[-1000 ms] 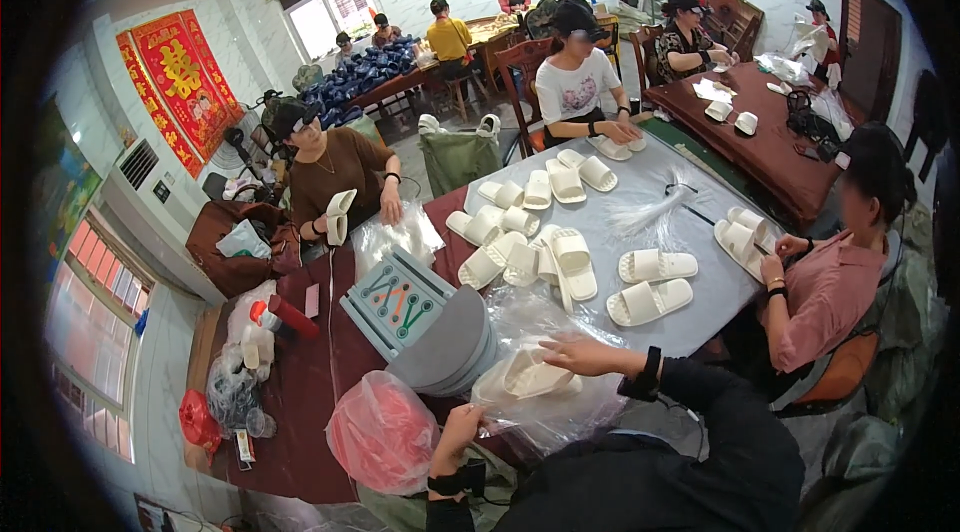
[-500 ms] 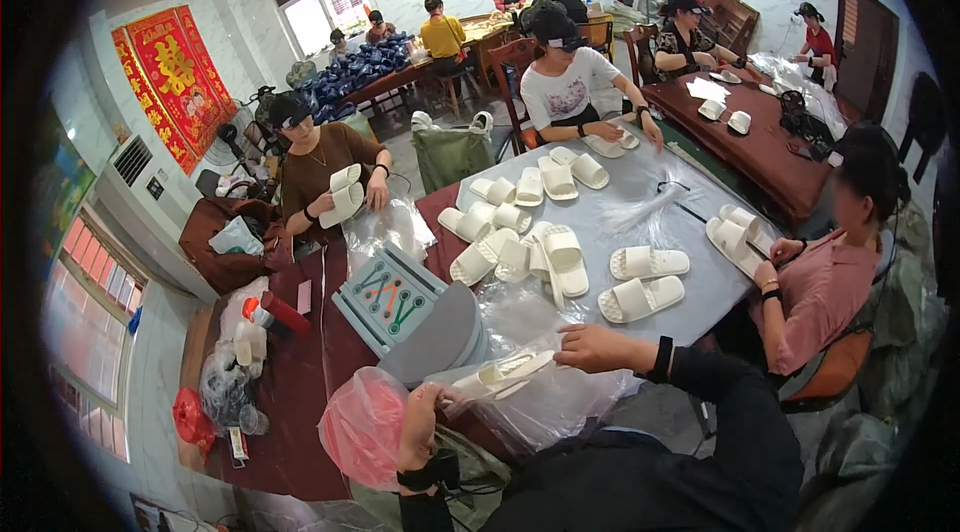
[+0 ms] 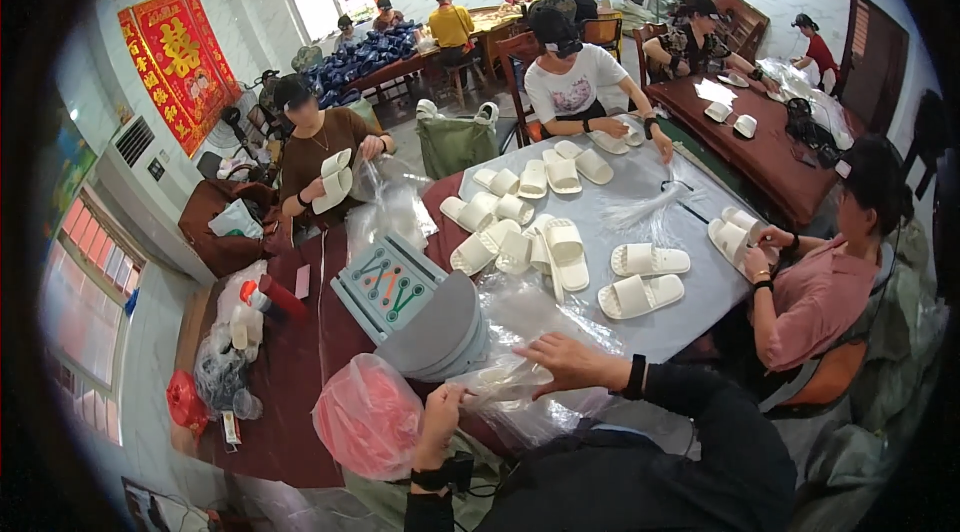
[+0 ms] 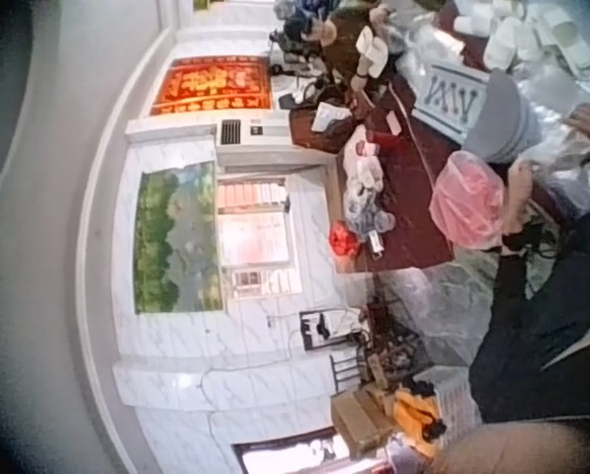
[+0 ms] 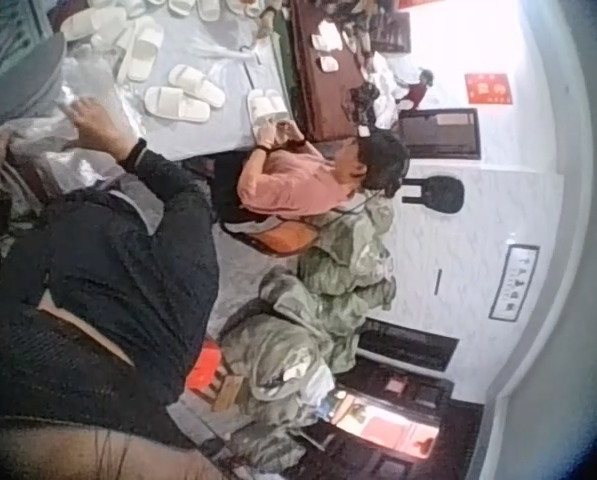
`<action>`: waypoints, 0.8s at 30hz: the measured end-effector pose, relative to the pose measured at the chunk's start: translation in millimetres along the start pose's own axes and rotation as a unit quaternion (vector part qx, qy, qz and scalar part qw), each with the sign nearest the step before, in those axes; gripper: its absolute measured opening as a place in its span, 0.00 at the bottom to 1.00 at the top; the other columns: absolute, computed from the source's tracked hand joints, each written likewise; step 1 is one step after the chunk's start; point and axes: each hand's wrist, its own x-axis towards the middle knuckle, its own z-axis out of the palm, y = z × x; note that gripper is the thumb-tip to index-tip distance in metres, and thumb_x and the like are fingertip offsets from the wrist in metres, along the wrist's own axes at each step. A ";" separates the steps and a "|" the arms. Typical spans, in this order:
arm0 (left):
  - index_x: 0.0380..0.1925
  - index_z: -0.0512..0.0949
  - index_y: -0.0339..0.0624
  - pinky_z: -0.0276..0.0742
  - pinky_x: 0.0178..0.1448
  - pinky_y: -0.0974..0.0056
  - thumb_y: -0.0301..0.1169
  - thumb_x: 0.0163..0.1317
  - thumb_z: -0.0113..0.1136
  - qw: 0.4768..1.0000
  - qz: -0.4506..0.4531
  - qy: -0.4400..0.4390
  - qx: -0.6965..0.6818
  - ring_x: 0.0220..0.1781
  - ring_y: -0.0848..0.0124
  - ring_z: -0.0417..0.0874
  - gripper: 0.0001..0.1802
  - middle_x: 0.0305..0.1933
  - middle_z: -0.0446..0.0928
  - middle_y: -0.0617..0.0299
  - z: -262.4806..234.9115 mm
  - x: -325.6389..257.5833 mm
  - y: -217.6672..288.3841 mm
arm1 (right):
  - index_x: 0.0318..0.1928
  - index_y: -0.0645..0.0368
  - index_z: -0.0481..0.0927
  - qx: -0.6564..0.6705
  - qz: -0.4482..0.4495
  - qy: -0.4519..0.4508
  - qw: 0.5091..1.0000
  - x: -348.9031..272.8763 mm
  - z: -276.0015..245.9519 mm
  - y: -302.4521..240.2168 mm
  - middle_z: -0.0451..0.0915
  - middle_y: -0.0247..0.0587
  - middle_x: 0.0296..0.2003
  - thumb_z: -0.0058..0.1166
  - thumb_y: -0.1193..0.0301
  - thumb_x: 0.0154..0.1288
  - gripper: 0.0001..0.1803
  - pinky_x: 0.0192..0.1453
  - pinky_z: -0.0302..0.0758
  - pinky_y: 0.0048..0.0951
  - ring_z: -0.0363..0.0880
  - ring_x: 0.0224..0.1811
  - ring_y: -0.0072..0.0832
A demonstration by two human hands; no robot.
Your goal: Inspecting, cleaning, and packing finished white slippers into plastic bags.
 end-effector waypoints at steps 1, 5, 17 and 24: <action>0.29 0.77 0.34 0.63 0.29 0.73 0.33 0.59 0.46 1.000 -0.007 0.002 -0.001 0.24 0.80 0.68 0.14 0.23 0.72 0.68 3.0 1.7 -5.5 | 0.57 0.55 0.62 -0.012 -0.044 -0.006 0.999 1.9 6.0 -1.1 0.66 0.53 0.49 0.63 0.51 0.38 0.45 0.49 0.65 0.37 0.69 0.46 0.44; 0.30 0.74 0.31 0.68 0.44 0.71 0.28 0.57 0.47 0.992 0.064 -0.095 0.056 0.29 0.76 0.70 0.10 0.22 0.70 0.66 8.0 -11.6 -27.5 | 0.59 0.52 0.58 -0.030 -0.011 -0.104 0.994 12.8 17.6 -29.3 0.57 0.55 0.56 0.65 0.53 0.34 0.49 0.48 0.64 0.36 0.69 0.45 0.45; 0.40 0.71 0.38 0.68 0.50 0.63 0.33 0.56 0.54 0.997 0.039 -0.040 0.056 0.49 0.65 0.72 0.14 0.48 0.71 0.55 -58.9 -30.8 -47.9 | 0.47 0.52 0.72 0.052 0.085 -0.070 0.993 13.1 44.0 6.9 0.77 0.46 0.31 0.49 0.75 0.45 0.23 0.33 0.73 0.37 0.76 0.28 0.43; 0.43 0.66 0.35 0.65 0.45 0.56 0.42 0.50 0.60 0.840 -0.107 0.456 0.274 0.45 0.58 0.70 0.26 0.41 0.68 0.49 -107.6 -80.7 -204.1 | 0.45 0.57 0.75 0.178 0.173 -0.034 0.968 23.4 3.8 -20.3 0.78 0.48 0.34 0.53 0.72 0.46 0.20 0.40 0.73 0.34 0.77 0.34 0.42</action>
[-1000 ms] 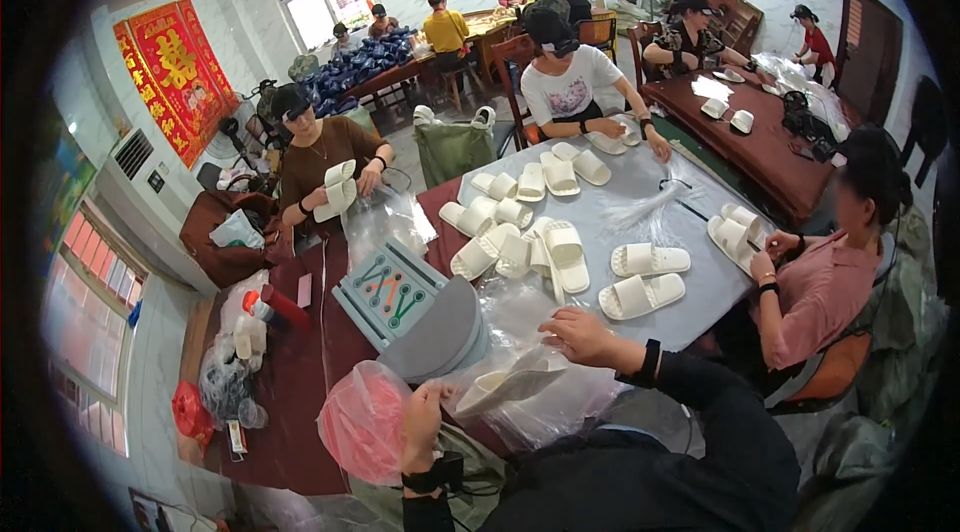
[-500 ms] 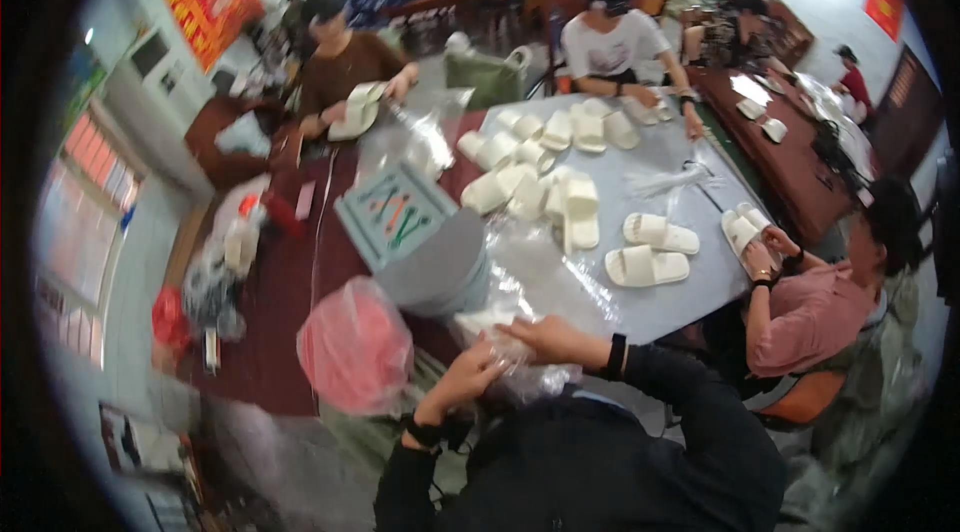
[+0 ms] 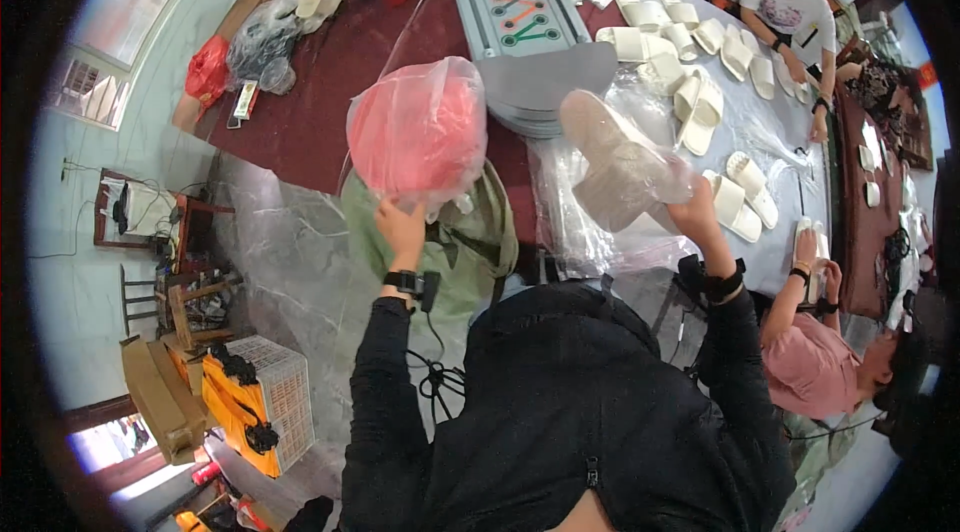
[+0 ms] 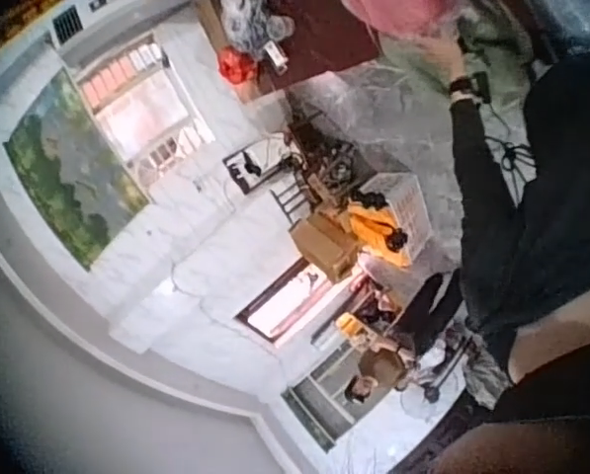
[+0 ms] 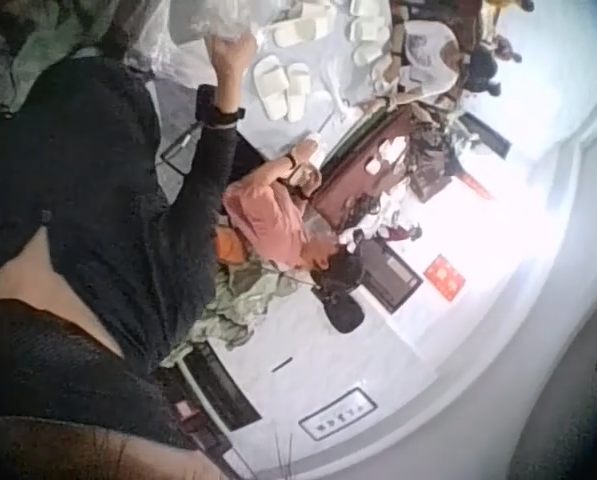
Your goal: Inspecting, cleaning, and packing finished white slippers into plastic bags.
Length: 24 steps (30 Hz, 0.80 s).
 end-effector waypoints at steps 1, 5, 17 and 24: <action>0.40 0.66 0.35 0.64 0.46 0.55 0.46 0.47 0.62 0.990 -0.075 0.104 0.064 0.44 0.56 0.68 0.29 0.41 0.66 0.49 6.8 -11.3 -5.5 | 0.45 0.57 0.75 0.000 0.004 0.002 1.000 -1.5 5.0 0.8 0.78 0.48 0.34 0.53 0.72 0.46 0.20 0.40 0.73 0.34 0.77 0.34 0.42; 0.41 0.65 0.33 0.62 0.49 0.54 0.42 0.50 0.59 0.981 -0.134 0.075 -0.121 0.48 0.53 0.66 0.26 0.45 0.64 0.45 42.7 -44.6 -74.6 | 0.34 0.59 0.80 -0.204 -0.121 -0.025 0.971 -1.6 21.8 -32.0 0.75 0.48 0.42 0.54 0.67 0.49 0.12 0.46 0.71 0.30 0.75 0.42 0.37; 0.57 0.61 0.44 0.51 0.64 0.60 0.34 0.59 0.41 0.889 0.317 -0.312 0.109 0.62 0.59 0.58 0.24 0.61 0.59 0.53 115.3 -88.2 -75.9 | 0.48 0.57 0.71 0.181 -0.201 -0.191 0.943 2.8 106.6 -59.8 0.78 0.48 0.33 0.61 0.65 0.44 0.28 0.39 0.73 0.31 0.78 0.36 0.42; 0.57 0.56 0.39 0.65 0.52 0.52 0.40 0.61 0.37 0.752 0.178 -0.616 0.155 0.52 0.47 0.69 0.26 0.51 0.66 0.36 83.6 -105.3 -109.6 | 0.53 0.56 0.68 0.199 -0.203 -0.209 0.936 -3.8 196.2 -61.5 0.77 0.51 0.37 0.59 0.71 0.43 0.32 0.42 0.72 0.33 0.77 0.38 0.43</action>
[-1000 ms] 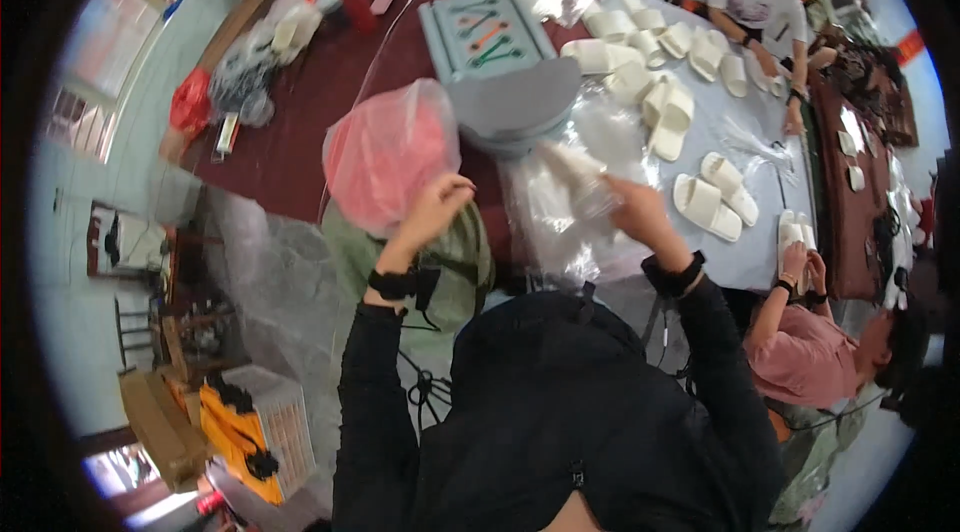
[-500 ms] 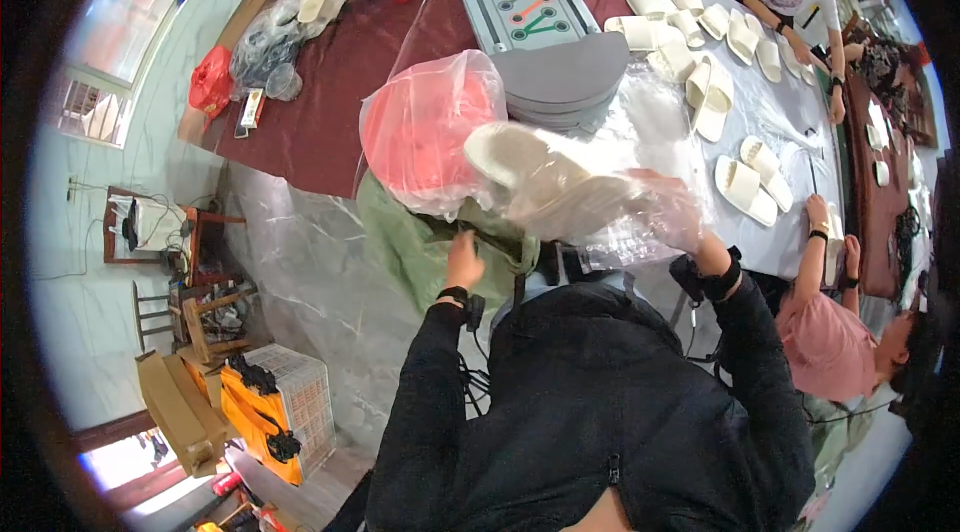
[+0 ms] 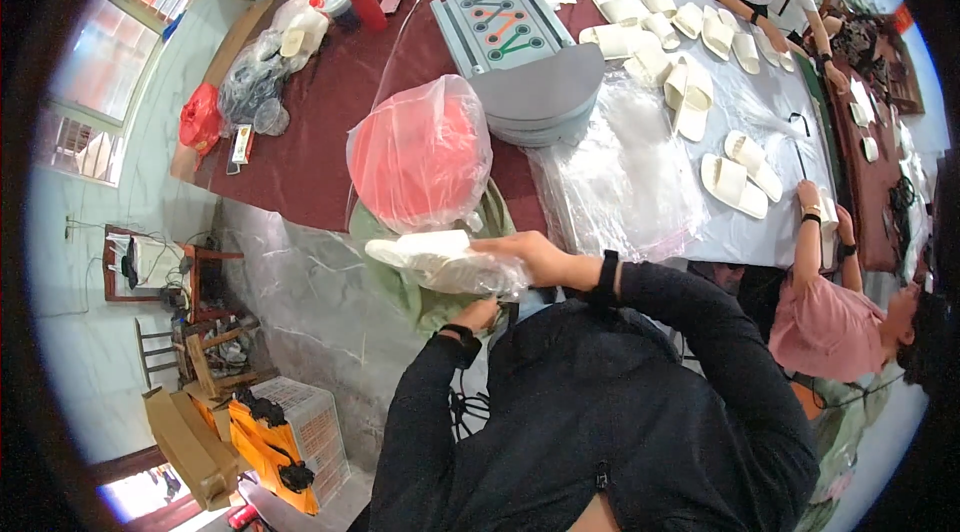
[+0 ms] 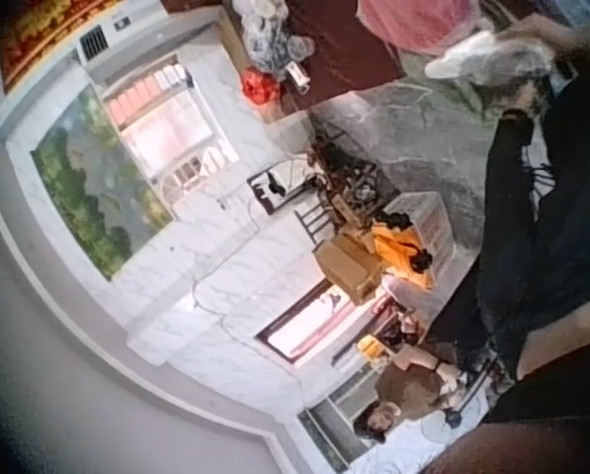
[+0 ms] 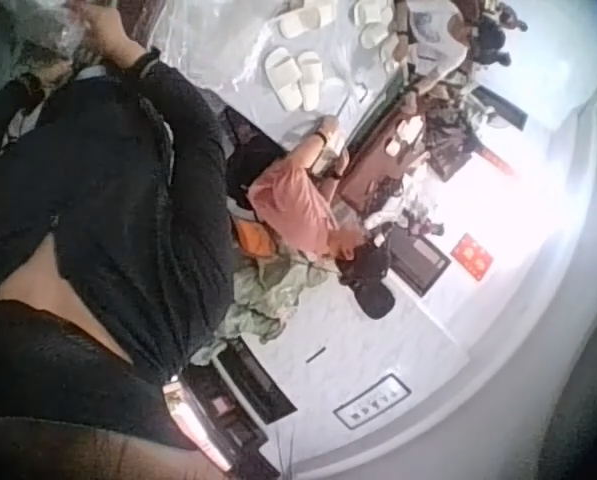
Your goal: Inspecting, cleaning, and packing finished white slippers into plastic bags.
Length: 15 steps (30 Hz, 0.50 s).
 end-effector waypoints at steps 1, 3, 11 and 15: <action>0.58 0.54 0.40 0.66 0.50 0.52 0.41 0.61 0.37 0.999 -0.035 -0.031 -0.020 0.50 0.46 0.70 0.27 0.49 0.67 0.36 3.3 -2.8 1.5 | 0.53 0.54 0.68 -0.011 0.001 -0.007 1.000 1.2 8.6 9.2 0.77 0.52 0.36 0.58 0.71 0.43 0.30 0.41 0.72 0.35 0.76 0.37 0.45; 0.56 0.57 0.39 0.66 0.49 0.52 0.43 0.60 0.39 0.984 -0.046 0.060 -0.164 0.48 0.46 0.71 0.28 0.47 0.69 0.36 53.3 -20.4 -33.0 | 0.53 0.51 0.69 -0.003 -0.013 -0.032 0.999 6.3 29.9 20.9 0.77 0.52 0.35 0.56 0.72 0.44 0.30 0.40 0.72 0.36 0.76 0.36 0.47; 0.37 0.75 0.34 0.67 0.44 0.55 0.41 0.52 0.52 0.976 -0.145 -0.108 -0.118 0.43 0.53 0.75 0.21 0.41 0.75 0.45 97.4 -48.5 -68.9 | 0.50 0.50 0.68 -0.243 0.188 -0.239 0.921 17.3 42.1 41.0 0.78 0.49 0.27 0.48 0.67 0.48 0.24 0.33 0.71 0.44 0.77 0.31 0.45; 0.30 0.75 0.33 0.63 0.31 0.56 0.39 0.43 0.59 0.992 -0.031 -0.096 -0.079 0.28 0.64 0.72 0.19 0.30 0.76 0.53 -7.8 -59.7 32.8 | 0.56 0.51 0.62 -0.156 0.271 -0.238 0.920 7.6 24.3 77.0 0.76 0.52 0.37 0.51 0.64 0.50 0.30 0.42 0.71 0.42 0.75 0.41 0.43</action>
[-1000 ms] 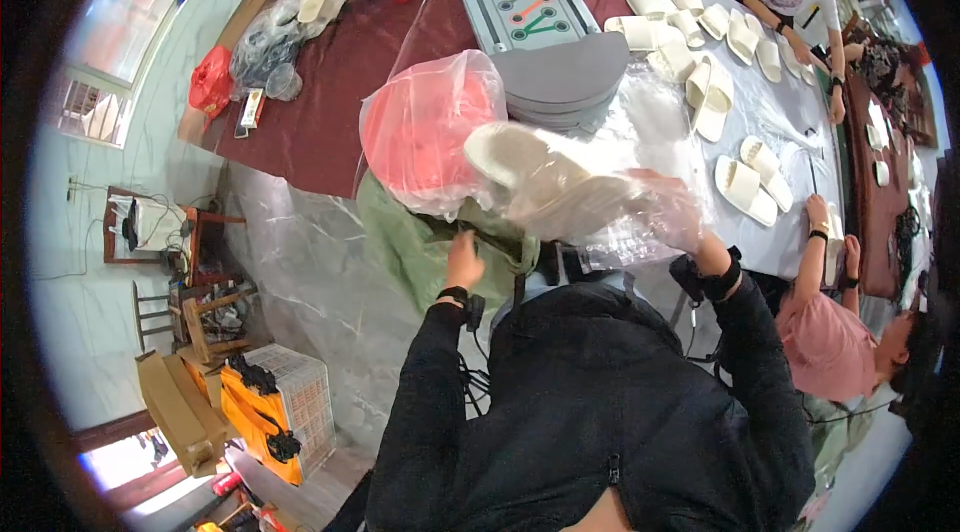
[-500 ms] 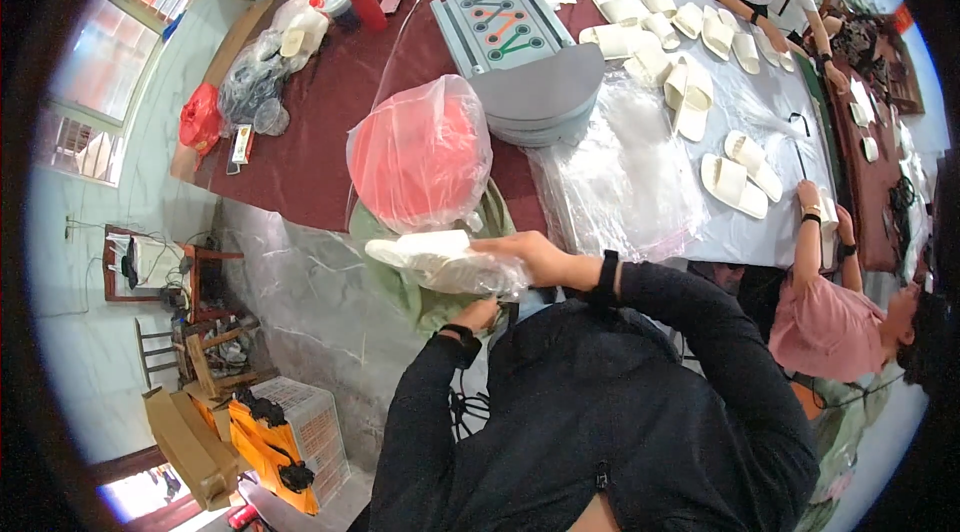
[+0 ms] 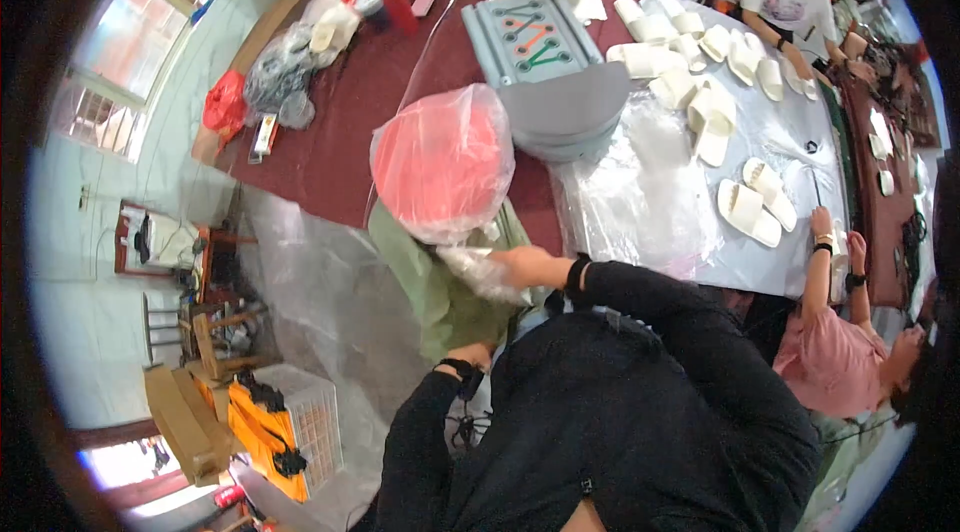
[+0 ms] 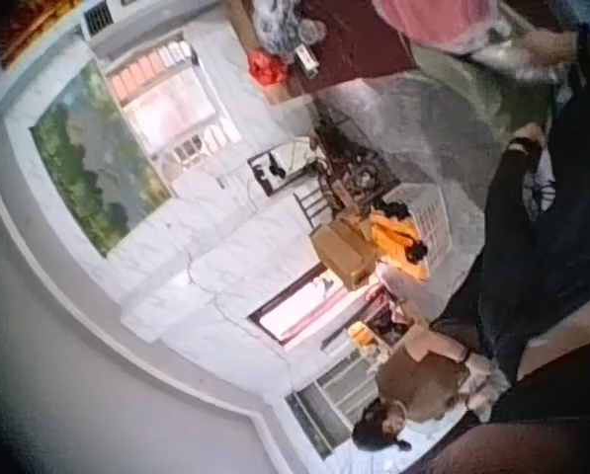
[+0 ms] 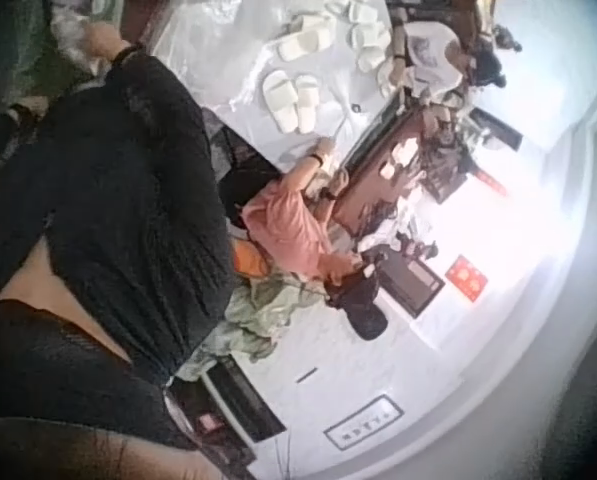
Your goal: Inspecting, cleaning, and packing finished white slippers into plastic bags.
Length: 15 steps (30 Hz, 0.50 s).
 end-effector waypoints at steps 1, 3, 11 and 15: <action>0.30 0.75 0.33 0.63 0.31 0.56 0.39 0.43 0.59 1.000 -0.003 0.011 0.009 0.28 0.64 0.72 0.19 0.30 0.76 0.53 -1.3 -8.7 -1.5 | 0.60 0.52 0.55 0.061 -0.102 0.015 0.993 4.7 13.0 -0.5 0.69 0.55 0.48 0.58 0.61 0.45 0.40 0.48 0.69 0.40 0.71 0.48 0.44; 0.40 0.72 0.36 0.66 0.39 0.57 0.40 0.46 0.55 0.996 0.030 0.083 0.001 0.37 0.56 0.74 0.23 0.38 0.75 0.48 26.4 -5.1 -33.7 | 0.64 0.54 0.40 0.012 -0.110 -0.059 0.992 10.2 17.9 -24.3 0.47 0.57 0.62 0.68 0.59 0.35 0.60 0.62 0.57 0.42 0.54 0.61 0.51; 0.46 0.68 0.34 0.69 0.45 0.53 0.35 0.57 0.44 0.981 0.080 0.020 0.176 0.45 0.47 0.72 0.20 0.43 0.72 0.42 -4.4 13.0 -36.4 | 0.50 0.65 0.66 0.011 -0.039 -0.113 0.993 -5.5 21.9 24.5 0.71 0.54 0.44 0.53 0.55 0.52 0.31 0.47 0.67 0.42 0.70 0.47 0.46; 0.43 0.69 0.33 0.68 0.45 0.52 0.35 0.56 0.46 0.992 0.038 0.051 0.108 0.47 0.47 0.71 0.18 0.43 0.72 0.41 -50.7 10.9 17.9 | 0.40 0.67 0.74 0.059 -0.024 -0.003 0.998 -6.3 47.2 108.2 0.77 0.53 0.35 0.51 0.54 0.53 0.26 0.40 0.68 0.44 0.74 0.38 0.45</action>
